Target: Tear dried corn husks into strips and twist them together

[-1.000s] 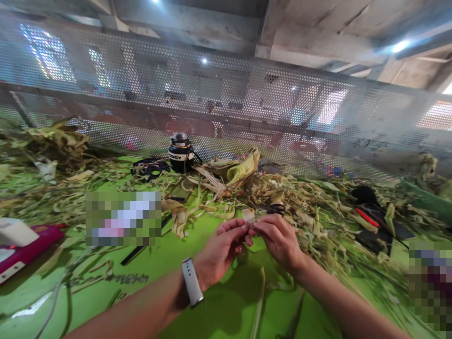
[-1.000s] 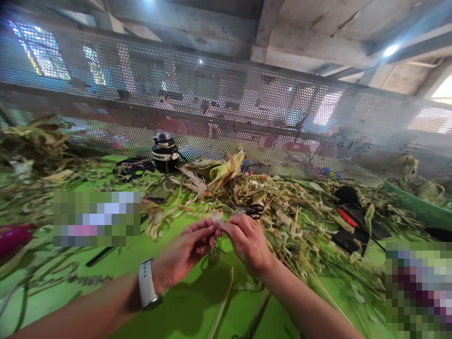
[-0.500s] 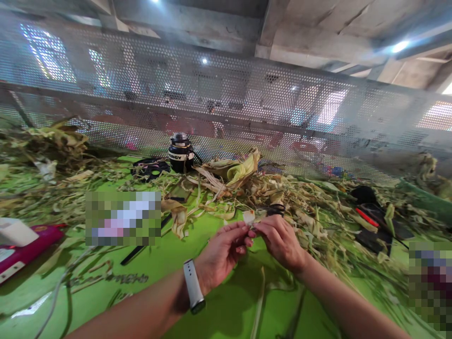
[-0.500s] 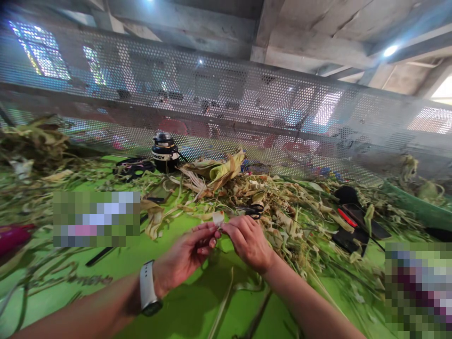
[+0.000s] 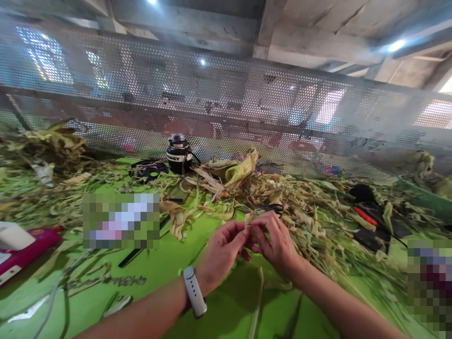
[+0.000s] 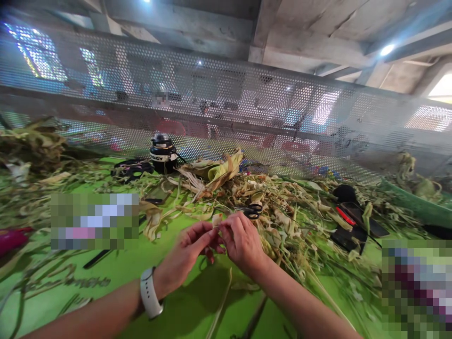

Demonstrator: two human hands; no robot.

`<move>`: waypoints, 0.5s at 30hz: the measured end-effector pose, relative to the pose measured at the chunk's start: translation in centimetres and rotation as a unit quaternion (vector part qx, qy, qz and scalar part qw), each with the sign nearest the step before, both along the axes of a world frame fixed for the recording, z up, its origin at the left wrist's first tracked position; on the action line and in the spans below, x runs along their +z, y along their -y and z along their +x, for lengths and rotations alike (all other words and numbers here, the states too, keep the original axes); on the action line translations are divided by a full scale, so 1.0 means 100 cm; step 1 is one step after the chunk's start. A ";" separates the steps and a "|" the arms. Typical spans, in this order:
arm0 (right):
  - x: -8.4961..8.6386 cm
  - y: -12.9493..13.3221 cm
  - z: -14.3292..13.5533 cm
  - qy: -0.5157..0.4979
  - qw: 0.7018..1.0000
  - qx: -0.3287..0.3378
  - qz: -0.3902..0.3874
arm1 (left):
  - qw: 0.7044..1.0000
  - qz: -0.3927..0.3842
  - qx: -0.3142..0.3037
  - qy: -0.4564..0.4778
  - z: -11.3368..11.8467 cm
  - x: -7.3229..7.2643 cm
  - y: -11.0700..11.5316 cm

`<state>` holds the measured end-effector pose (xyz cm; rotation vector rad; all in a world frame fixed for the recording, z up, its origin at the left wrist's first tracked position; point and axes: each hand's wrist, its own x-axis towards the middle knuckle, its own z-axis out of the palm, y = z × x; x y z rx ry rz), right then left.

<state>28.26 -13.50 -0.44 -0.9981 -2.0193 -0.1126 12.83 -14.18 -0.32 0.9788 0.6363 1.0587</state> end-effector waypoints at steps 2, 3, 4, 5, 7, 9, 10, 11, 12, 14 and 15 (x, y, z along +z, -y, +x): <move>0.000 0.000 -0.001 -0.043 0.999 0.003 -0.034 | 1.000 0.010 -0.002 -0.013 0.000 -0.001 -0.002; 0.000 0.000 -0.002 -0.073 0.996 0.001 -0.060 | 1.000 0.014 0.000 -0.016 -0.001 -0.001 -0.003; 0.000 0.000 -0.003 -0.105 0.990 -0.001 -0.093 | 1.000 0.017 0.005 -0.016 -0.001 0.000 -0.004; 0.001 0.001 -0.004 -0.137 0.982 0.001 -0.130 | 1.000 0.016 0.012 -0.015 -0.002 0.001 -0.005; 0.002 0.001 -0.006 -0.189 0.961 0.020 -0.201 | 1.000 0.007 0.025 -0.010 -0.003 0.004 -0.006; 0.002 0.001 -0.008 -0.213 0.946 0.055 -0.238 | 0.999 -0.007 0.035 -0.005 -0.004 0.007 -0.007; 0.002 0.001 -0.008 -0.217 0.943 0.067 -0.242 | 0.999 -0.014 0.038 0.000 -0.004 0.007 -0.007; 0.001 0.000 -0.009 -0.218 0.943 0.074 -0.239 | 0.999 -0.020 0.041 0.005 -0.004 0.008 -0.008; 0.000 0.000 -0.009 -0.217 0.945 0.078 -0.232 | 0.999 -0.023 0.044 0.010 -0.004 0.007 -0.008; -0.002 -0.002 -0.009 -0.222 0.946 0.079 -0.223 | 0.999 -0.022 0.045 0.012 -0.004 0.006 -0.010; -0.003 -0.002 -0.009 -0.230 0.943 0.081 -0.228 | 0.999 -0.018 0.045 0.009 -0.004 0.006 -0.010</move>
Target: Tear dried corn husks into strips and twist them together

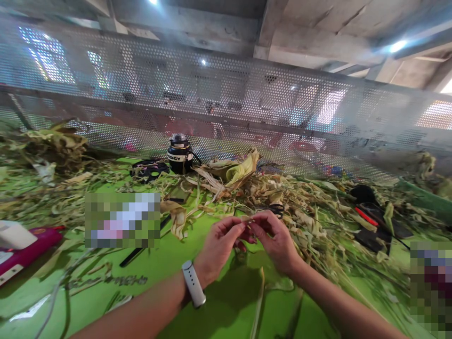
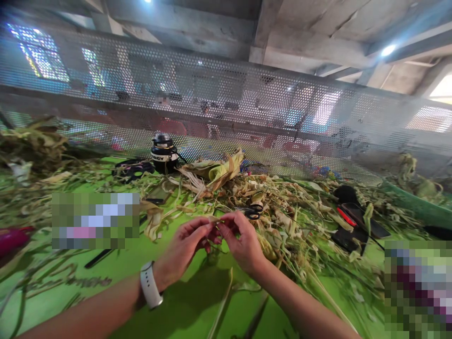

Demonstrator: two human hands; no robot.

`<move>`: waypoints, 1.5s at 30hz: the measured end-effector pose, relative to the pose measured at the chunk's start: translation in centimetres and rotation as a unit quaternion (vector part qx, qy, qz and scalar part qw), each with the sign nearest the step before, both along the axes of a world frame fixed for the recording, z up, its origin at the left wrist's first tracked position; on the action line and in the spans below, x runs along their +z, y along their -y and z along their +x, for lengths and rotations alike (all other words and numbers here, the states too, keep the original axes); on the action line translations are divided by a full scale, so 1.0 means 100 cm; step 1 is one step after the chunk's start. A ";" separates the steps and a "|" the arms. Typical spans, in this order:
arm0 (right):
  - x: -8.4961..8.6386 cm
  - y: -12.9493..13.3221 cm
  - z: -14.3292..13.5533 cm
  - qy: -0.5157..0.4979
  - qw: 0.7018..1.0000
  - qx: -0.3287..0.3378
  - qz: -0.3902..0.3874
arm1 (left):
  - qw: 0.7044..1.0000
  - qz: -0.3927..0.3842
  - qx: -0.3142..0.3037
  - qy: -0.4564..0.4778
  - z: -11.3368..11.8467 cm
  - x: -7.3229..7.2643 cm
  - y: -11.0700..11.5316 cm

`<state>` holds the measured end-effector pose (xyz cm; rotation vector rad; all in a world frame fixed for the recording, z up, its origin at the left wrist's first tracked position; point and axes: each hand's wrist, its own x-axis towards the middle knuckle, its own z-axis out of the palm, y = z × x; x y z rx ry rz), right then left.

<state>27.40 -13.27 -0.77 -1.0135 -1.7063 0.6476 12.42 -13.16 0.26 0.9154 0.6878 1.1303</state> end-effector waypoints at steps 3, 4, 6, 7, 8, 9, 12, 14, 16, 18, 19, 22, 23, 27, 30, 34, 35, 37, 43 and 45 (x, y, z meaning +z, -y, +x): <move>-0.003 -0.002 0.001 -0.045 0.998 0.007 -0.035 | 1.000 0.018 0.007 -0.017 -0.001 0.001 -0.001; -0.004 -0.002 0.001 -0.056 0.997 0.005 -0.045 | 0.999 0.023 0.009 -0.025 -0.001 0.001 -0.001; -0.004 -0.002 0.000 -0.063 0.996 0.002 -0.059 | 0.999 0.029 0.011 -0.036 -0.002 0.003 0.000; -0.003 -0.001 -0.001 -0.065 0.996 0.002 -0.064 | 0.999 0.030 0.010 -0.038 -0.002 0.003 0.000; -0.002 -0.001 -0.002 -0.070 0.995 0.006 -0.069 | 0.999 0.029 0.008 -0.037 -0.002 0.003 0.001; -0.001 0.000 -0.003 -0.079 0.994 0.011 -0.075 | 0.999 0.027 0.008 -0.034 -0.002 0.003 0.001; 0.003 0.003 -0.004 -0.112 0.989 0.029 -0.092 | 1.000 0.015 0.000 -0.021 -0.002 0.002 0.002; 0.007 0.004 -0.003 -0.116 0.987 0.046 -0.102 | 1.000 0.003 -0.006 -0.009 -0.002 0.001 0.002; 0.009 0.004 -0.002 -0.112 0.985 0.068 -0.115 | 1.000 -0.010 -0.011 0.000 -0.002 -0.001 0.002; 0.010 0.005 0.000 -0.115 0.980 0.095 -0.135 | 1.000 -0.021 -0.014 0.009 -0.001 -0.002 0.002; 0.010 0.006 0.001 -0.120 0.976 0.108 -0.147 | 0.999 -0.027 -0.014 0.014 -0.001 -0.002 0.002; 0.011 0.007 0.000 -0.143 0.967 0.132 -0.165 | 0.998 -0.044 -0.018 0.034 0.000 -0.003 0.002; 0.011 0.007 -0.001 -0.150 0.967 0.130 -0.162 | 0.998 -0.049 -0.019 0.038 0.000 -0.003 0.002; 0.014 0.007 -0.004 -0.160 0.969 0.107 -0.157 | 0.999 -0.034 -0.010 0.019 0.000 -0.002 0.004; 0.017 0.007 -0.004 -0.182 0.960 0.110 -0.180 | 0.999 0.031 -0.006 -0.034 -0.002 0.000 0.005; 0.021 0.006 -0.003 -0.235 0.937 0.115 -0.231 | 0.990 0.102 -0.036 -0.094 -0.007 -0.001 0.006; 0.021 0.006 -0.002 -0.244 0.930 0.115 -0.248 | 0.988 0.112 -0.037 -0.103 -0.007 -0.001 0.006; 0.021 0.006 -0.002 -0.252 0.920 0.116 -0.276 | 0.984 0.130 -0.031 -0.119 -0.008 -0.001 0.006; 0.019 0.009 -0.002 -0.253 0.919 0.122 -0.276 | 0.980 0.152 0.014 -0.129 -0.008 0.000 0.004; 0.020 0.010 -0.002 -0.235 0.931 0.124 -0.253 | 0.982 0.138 0.022 -0.126 -0.008 0.001 0.002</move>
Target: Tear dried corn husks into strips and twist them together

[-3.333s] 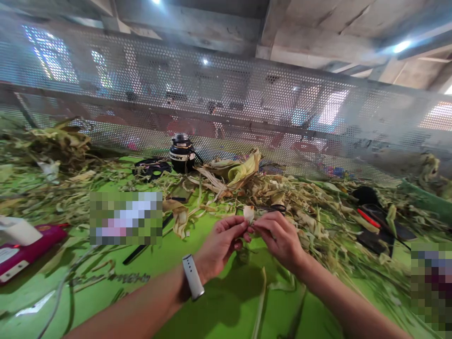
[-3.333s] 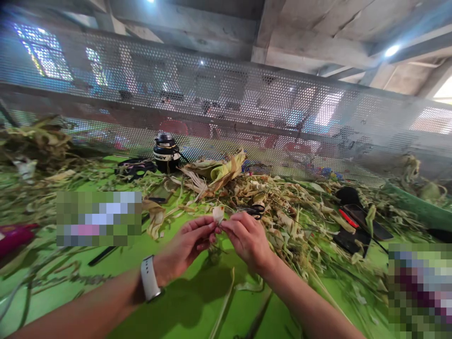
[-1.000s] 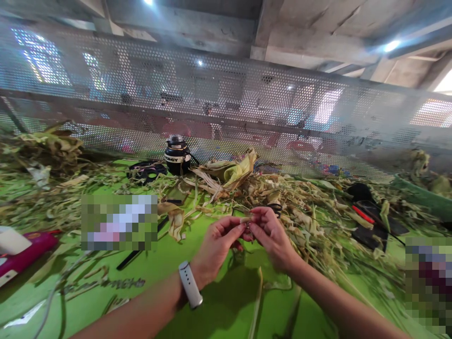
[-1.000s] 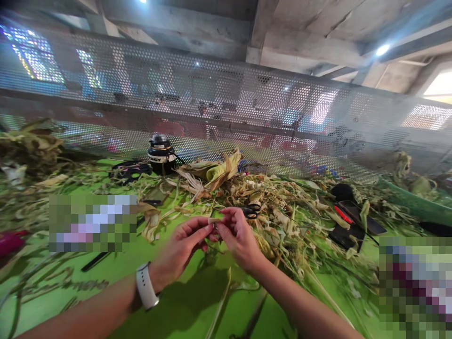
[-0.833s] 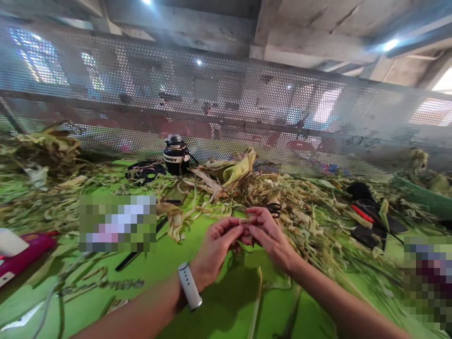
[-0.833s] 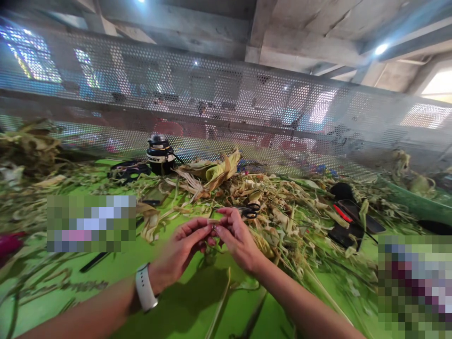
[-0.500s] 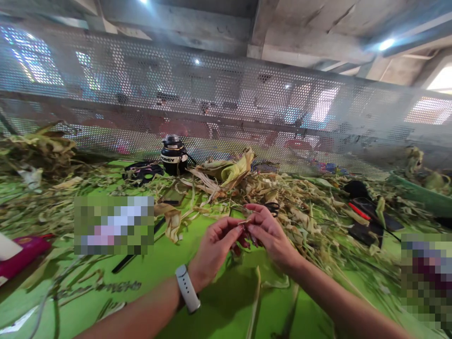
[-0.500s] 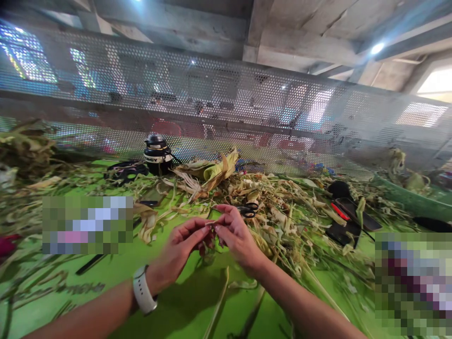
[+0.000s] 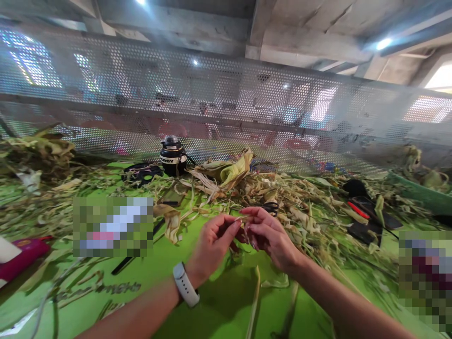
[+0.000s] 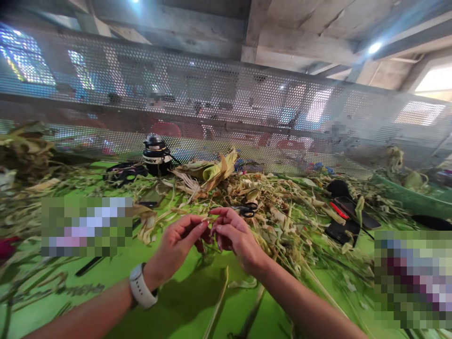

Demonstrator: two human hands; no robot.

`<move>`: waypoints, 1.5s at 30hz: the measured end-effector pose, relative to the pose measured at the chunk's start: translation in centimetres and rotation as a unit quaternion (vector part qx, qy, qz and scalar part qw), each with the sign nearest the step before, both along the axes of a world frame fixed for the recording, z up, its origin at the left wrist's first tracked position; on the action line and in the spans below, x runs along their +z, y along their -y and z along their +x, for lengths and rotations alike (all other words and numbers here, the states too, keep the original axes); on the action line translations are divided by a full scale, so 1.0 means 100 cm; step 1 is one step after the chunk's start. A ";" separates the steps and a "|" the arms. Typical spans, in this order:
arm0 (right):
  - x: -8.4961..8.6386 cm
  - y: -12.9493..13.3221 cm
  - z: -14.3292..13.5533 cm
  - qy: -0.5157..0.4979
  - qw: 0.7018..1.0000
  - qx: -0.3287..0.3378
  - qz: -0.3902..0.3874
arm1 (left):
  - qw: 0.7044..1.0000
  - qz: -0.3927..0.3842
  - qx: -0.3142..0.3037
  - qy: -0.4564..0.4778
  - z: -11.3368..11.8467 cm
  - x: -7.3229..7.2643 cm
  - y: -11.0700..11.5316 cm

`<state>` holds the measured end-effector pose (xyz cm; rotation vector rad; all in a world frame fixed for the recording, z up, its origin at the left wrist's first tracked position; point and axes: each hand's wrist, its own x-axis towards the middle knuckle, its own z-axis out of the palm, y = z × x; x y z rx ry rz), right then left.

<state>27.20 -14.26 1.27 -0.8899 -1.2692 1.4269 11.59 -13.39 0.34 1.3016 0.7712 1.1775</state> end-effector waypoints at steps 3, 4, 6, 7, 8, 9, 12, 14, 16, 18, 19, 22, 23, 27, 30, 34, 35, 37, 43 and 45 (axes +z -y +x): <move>0.000 0.001 0.000 0.058 0.996 -0.016 0.070 | 1.000 -0.024 0.006 0.015 0.001 0.001 -0.002; 0.000 0.001 0.000 0.082 0.992 -0.027 0.094 | 0.999 -0.036 0.009 0.025 0.001 0.001 -0.003; -0.003 0.000 0.001 0.127 0.981 -0.050 0.134 | 0.997 -0.062 0.016 0.046 0.003 0.001 -0.003; -0.005 -0.001 0.001 0.144 0.976 -0.059 0.150 | 0.996 -0.074 0.014 0.054 0.004 0.001 -0.003; -0.007 -0.001 0.001 0.156 0.972 -0.067 0.163 | 0.995 -0.084 0.011 0.059 0.004 0.002 -0.002; -0.008 -0.002 0.001 0.163 0.969 -0.072 0.173 | 0.994 -0.093 0.008 0.063 0.005 0.002 -0.002; -0.011 -0.003 0.000 0.171 0.964 -0.076 0.190 | 0.990 -0.118 0.010 0.079 0.006 0.004 0.000; -0.011 -0.004 -0.001 0.174 0.962 -0.073 0.197 | 0.987 -0.130 0.014 0.091 0.006 0.004 0.000; -0.011 -0.004 -0.001 0.177 0.961 -0.071 0.199 | 0.986 -0.133 0.009 0.096 0.006 0.005 0.000; -0.010 -0.004 0.000 0.182 0.961 -0.068 0.197 | 0.986 -0.135 0.004 0.099 0.006 0.004 0.000; -0.010 -0.004 0.000 0.185 0.961 -0.064 0.195 | 0.985 -0.136 0.002 0.102 0.006 0.003 0.000; -0.009 -0.003 0.001 0.188 0.964 -0.045 0.182 | 0.985 -0.137 -0.005 0.108 0.006 0.002 0.000; -0.009 -0.003 0.000 0.183 0.966 -0.040 0.178 | 0.985 -0.137 -0.008 0.109 0.007 0.001 0.000; -0.009 -0.003 -0.002 0.145 0.973 -0.039 0.176 | 0.985 -0.134 -0.008 0.109 0.007 0.003 0.002; -0.009 -0.003 -0.003 0.126 0.978 -0.041 0.164 | 0.985 -0.132 -0.009 0.107 0.007 0.003 0.003; -0.005 -0.002 -0.003 0.104 0.985 -0.047 0.128 | 0.991 -0.103 -0.020 0.087 0.006 0.000 0.003; -0.003 -0.002 -0.003 0.097 0.987 -0.048 0.116 | 0.993 -0.088 -0.023 0.078 0.006 -0.002 0.002; 0.001 -0.002 -0.003 0.080 0.992 -0.044 0.091 | 0.997 -0.054 -0.031 0.052 0.005 -0.004 0.002; 0.006 -0.003 -0.003 0.010 0.999 -0.031 0.000 | 0.996 0.040 -0.058 -0.047 0.000 -0.011 -0.002; 0.006 -0.003 -0.003 -0.005 0.999 -0.031 -0.035 | 0.990 0.091 -0.053 -0.089 -0.002 -0.011 -0.004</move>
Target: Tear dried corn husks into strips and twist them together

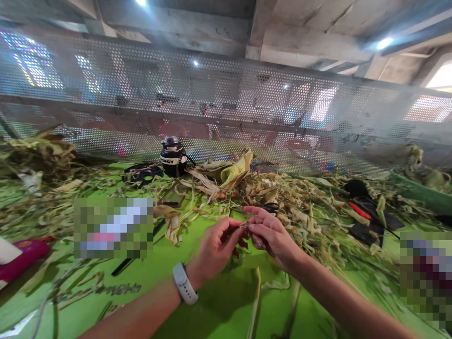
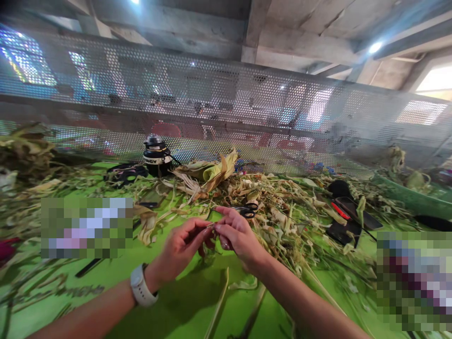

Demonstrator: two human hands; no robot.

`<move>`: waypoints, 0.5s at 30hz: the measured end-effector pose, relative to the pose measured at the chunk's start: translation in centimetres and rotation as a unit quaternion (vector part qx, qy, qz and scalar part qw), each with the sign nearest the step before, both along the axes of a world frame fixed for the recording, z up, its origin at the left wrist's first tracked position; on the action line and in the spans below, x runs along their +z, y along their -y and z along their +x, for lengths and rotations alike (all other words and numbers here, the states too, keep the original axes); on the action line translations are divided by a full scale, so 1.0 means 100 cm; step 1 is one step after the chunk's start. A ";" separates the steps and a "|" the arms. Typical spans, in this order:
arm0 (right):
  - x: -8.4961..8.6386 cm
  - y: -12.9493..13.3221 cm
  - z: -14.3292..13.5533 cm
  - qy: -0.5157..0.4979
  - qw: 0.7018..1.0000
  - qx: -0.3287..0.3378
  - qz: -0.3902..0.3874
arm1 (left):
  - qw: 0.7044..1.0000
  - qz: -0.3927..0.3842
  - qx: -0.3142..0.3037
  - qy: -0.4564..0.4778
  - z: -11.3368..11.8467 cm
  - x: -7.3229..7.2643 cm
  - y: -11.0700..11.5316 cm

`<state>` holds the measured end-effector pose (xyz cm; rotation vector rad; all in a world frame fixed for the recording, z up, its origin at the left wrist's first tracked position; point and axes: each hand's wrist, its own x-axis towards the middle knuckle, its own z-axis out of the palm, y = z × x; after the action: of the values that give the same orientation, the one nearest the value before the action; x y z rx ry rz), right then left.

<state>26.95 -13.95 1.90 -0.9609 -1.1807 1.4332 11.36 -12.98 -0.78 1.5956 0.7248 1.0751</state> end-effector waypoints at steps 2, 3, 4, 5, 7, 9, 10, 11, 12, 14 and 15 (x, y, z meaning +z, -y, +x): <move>0.000 0.000 0.000 -0.005 1.000 0.003 -0.025 | 0.995 0.087 0.014 -0.050 -0.002 0.001 -0.002; 0.000 0.000 0.000 -0.004 0.999 0.005 -0.033 | 0.987 0.135 0.023 -0.078 -0.004 0.001 -0.003; -0.001 0.000 0.000 0.001 0.999 0.008 -0.037 | 0.977 0.180 0.033 -0.105 -0.005 0.002 -0.004; -0.001 0.001 -0.001 0.010 0.999 0.011 -0.037 | 0.966 0.218 0.043 -0.130 -0.006 0.002 -0.005; -0.002 0.002 -0.001 0.038 0.999 0.022 -0.026 | 0.949 0.263 0.056 -0.167 -0.007 0.003 -0.006; -0.003 0.005 -0.003 0.073 0.997 0.035 0.003 | 0.942 0.272 0.066 -0.186 -0.007 0.003 -0.006; -0.004 0.006 -0.003 0.089 0.995 0.042 0.020 | 0.942 0.267 0.070 -0.190 -0.007 0.003 -0.006; -0.004 0.007 -0.004 0.102 0.993 0.048 0.037 | 0.945 0.259 0.071 -0.188 -0.006 0.003 -0.006; -0.005 0.009 -0.004 0.112 0.991 0.056 0.054 | 0.949 0.248 0.074 -0.181 -0.006 0.002 -0.006; -0.005 0.011 -0.004 0.123 0.986 0.071 0.082 | 0.959 0.223 0.077 -0.157 -0.005 0.002 -0.006; -0.005 0.012 -0.005 0.125 0.985 0.076 0.091 | 0.964 0.208 0.078 -0.143 -0.004 0.002 -0.007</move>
<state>26.49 -15.13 1.39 -0.9589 -1.5701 1.3216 10.92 -12.33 -0.61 2.1125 0.8686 1.1781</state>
